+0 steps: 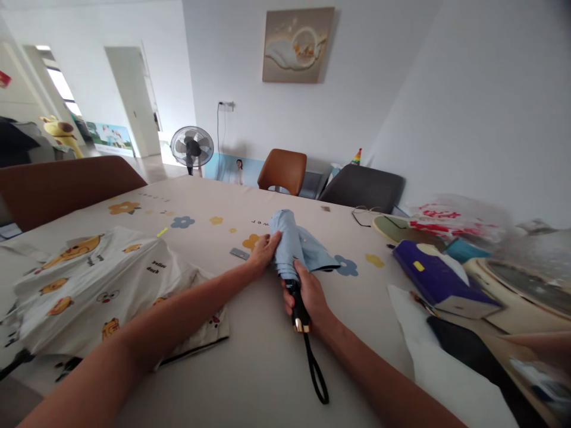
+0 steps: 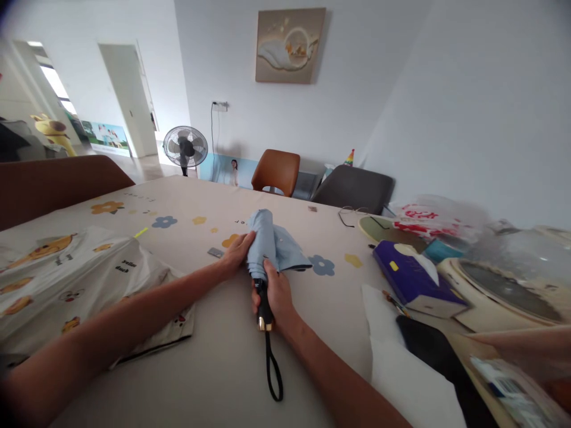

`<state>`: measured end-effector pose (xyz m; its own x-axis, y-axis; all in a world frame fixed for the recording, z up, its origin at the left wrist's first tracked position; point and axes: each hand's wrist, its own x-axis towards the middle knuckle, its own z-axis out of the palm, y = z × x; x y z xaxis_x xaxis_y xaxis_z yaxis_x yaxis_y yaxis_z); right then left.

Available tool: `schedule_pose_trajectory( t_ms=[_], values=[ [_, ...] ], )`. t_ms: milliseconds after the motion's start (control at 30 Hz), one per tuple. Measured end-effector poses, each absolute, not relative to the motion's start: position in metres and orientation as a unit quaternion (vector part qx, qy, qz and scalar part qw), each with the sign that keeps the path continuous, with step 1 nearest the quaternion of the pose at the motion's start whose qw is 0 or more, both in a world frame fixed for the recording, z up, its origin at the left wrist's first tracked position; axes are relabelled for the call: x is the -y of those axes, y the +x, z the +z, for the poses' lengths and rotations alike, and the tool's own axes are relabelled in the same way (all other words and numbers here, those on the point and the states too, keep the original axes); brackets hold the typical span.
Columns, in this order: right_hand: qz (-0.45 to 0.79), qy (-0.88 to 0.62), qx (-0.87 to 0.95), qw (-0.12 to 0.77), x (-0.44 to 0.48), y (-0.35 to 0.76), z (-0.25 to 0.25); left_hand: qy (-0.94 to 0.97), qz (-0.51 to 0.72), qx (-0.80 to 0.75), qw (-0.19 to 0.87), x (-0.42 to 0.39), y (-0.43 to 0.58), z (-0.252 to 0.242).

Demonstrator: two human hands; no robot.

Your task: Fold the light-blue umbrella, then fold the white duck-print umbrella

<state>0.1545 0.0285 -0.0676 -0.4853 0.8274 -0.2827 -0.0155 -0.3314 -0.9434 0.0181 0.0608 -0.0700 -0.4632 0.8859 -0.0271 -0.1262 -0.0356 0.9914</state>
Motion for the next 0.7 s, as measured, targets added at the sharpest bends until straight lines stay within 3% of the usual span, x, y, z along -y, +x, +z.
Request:
schedule_pose_trajectory(
  t_ms=[133,200,367,700],
  values=[
    [0.642,-0.458,0.507,0.347,-0.029,0.155,-0.068,0.412,0.633,-0.633,0.168,-0.057,0.017,-0.057],
    [0.614,-0.473,0.512,0.371,-0.028,0.155,-0.067,0.492,0.597,-0.625,0.105,-0.049,0.026,-0.050],
    [0.563,-0.484,0.541,0.396,-0.025,0.155,-0.064,0.569,0.528,-0.602,0.189,-0.032,0.053,-0.047],
    [0.522,-0.466,0.621,0.353,-0.018,0.152,-0.065,0.472,0.530,-0.656,0.257,-0.025,0.065,-0.034]
  ],
)
